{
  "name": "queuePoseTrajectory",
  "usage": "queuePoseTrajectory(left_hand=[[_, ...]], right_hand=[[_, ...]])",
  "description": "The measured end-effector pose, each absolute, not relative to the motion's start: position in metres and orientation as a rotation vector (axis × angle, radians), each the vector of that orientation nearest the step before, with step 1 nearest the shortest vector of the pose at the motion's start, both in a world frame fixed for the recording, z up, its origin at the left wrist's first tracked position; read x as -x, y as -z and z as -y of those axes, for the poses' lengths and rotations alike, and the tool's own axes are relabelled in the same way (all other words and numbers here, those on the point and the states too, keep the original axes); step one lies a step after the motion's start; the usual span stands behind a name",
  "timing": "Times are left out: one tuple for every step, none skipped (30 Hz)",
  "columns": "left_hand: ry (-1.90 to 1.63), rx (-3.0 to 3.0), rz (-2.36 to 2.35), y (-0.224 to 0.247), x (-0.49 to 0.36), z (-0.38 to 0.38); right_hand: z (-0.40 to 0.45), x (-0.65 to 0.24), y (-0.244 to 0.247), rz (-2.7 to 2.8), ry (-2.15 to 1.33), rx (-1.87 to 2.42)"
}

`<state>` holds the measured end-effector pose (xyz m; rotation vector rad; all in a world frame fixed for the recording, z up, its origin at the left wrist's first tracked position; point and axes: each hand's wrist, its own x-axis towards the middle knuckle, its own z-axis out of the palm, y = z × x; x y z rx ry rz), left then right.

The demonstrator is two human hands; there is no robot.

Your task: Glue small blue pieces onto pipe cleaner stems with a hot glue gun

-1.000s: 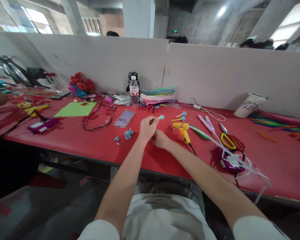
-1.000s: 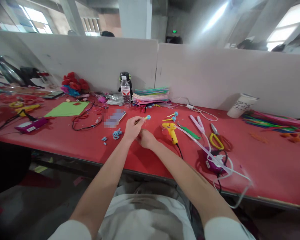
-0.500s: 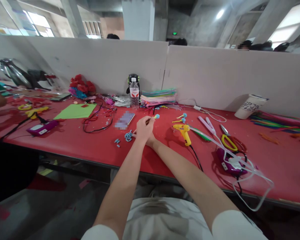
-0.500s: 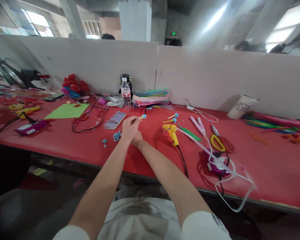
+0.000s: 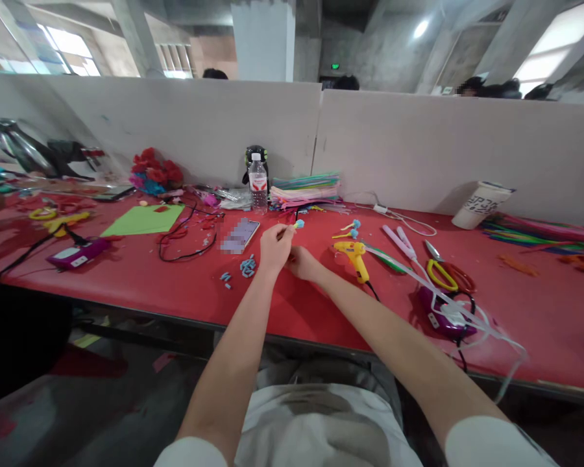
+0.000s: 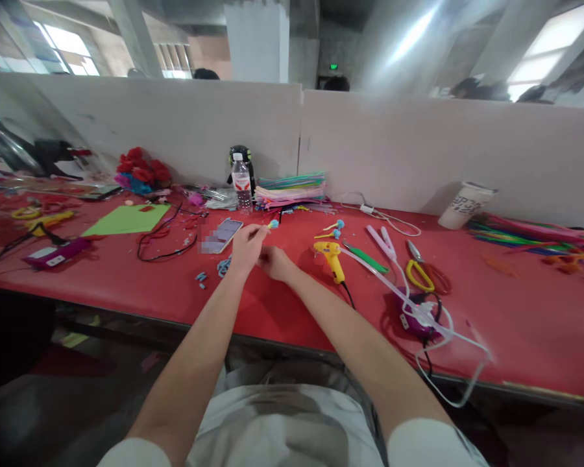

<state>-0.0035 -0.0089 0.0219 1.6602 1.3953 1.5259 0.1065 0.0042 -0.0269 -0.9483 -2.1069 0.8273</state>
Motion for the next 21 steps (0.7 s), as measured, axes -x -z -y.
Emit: queuePoseTrajectory(left_hand=[[-1.504, -1.656, -1.411, -0.019, 0.006, 0.008], [-1.485, -1.654, -1.428, -0.016, 0.009, 0.007], [-1.457, -1.658, -1.439, -0.013, 0.011, 0.006], [-1.426, -1.666, -1.448, -0.009, 0.012, 0.007], [-1.400, -1.674, -1.454, -0.005, 0.012, 0.007], [-1.381, -1.681, -1.458, -0.002, 0.011, 0.009], [-1.366, -1.687, -1.464, 0.002, 0.010, 0.010], [-1.350, -1.693, -1.472, 0.005, 0.008, 0.011], [-1.337, -1.697, -1.479, 0.007, 0.005, 0.013], [-1.319, -1.702, -1.483, 0.010, 0.002, 0.014], [-1.306, -1.704, -1.479, 0.012, -0.001, 0.015], [-1.297, -1.705, -1.463, 0.014, -0.003, 0.015], [-1.289, -1.704, -1.442, 0.015, -0.005, 0.015], [-1.283, -1.703, -1.420, 0.017, -0.007, 0.016], [-1.276, -1.701, -1.402, 0.018, -0.008, 0.016], [-1.269, -1.703, -1.392, 0.019, -0.009, 0.016], [-1.265, -1.708, -1.389, 0.020, -0.009, 0.016], [-1.265, -1.715, -1.390, 0.020, -0.009, 0.016], [-1.269, -1.720, -1.393, 0.020, -0.009, 0.016], [-1.272, -1.725, -1.396, 0.020, -0.009, 0.016], [-1.272, -1.726, -1.400, 0.020, -0.010, 0.017]], right_hand=[[-0.003, -0.113, 0.027, 2.105, -0.853, 0.946], [-0.001, -0.121, 0.026, 2.096, -0.878, 0.943], [0.002, -0.130, 0.025, 2.081, -0.899, 0.941], [0.006, -0.140, 0.024, 2.050, -0.912, 0.948], [0.011, -0.148, 0.023, 2.018, -0.915, 0.970], [0.016, -0.155, 0.022, 1.971, -0.914, 1.004], [0.020, -0.161, 0.022, 1.912, -0.915, 1.040], [0.023, -0.165, 0.022, 1.846, -0.921, 1.074], [0.026, -0.168, 0.022, 1.773, -0.930, 1.100], [0.027, -0.169, 0.023, 1.703, -0.938, 1.116], [0.028, -0.169, 0.024, 1.647, -0.945, 1.124], [0.029, -0.168, 0.025, 1.608, -0.947, 1.128], [0.028, -0.167, 0.026, 1.583, -0.945, 1.130], [0.028, -0.167, 0.026, 1.576, -0.943, 1.125], [0.028, -0.166, 0.027, 1.578, -0.945, 1.112], [0.027, -0.165, 0.027, 1.588, -0.952, 1.093], [0.027, -0.164, 0.027, 1.603, -0.963, 1.071], [0.027, -0.164, 0.027, 1.616, -0.971, 1.049], [0.028, -0.163, 0.027, 1.625, -0.978, 1.031], [0.028, -0.162, 0.026, 1.628, -0.980, 1.020], [0.029, -0.162, 0.025, 1.623, -0.973, 1.022]])
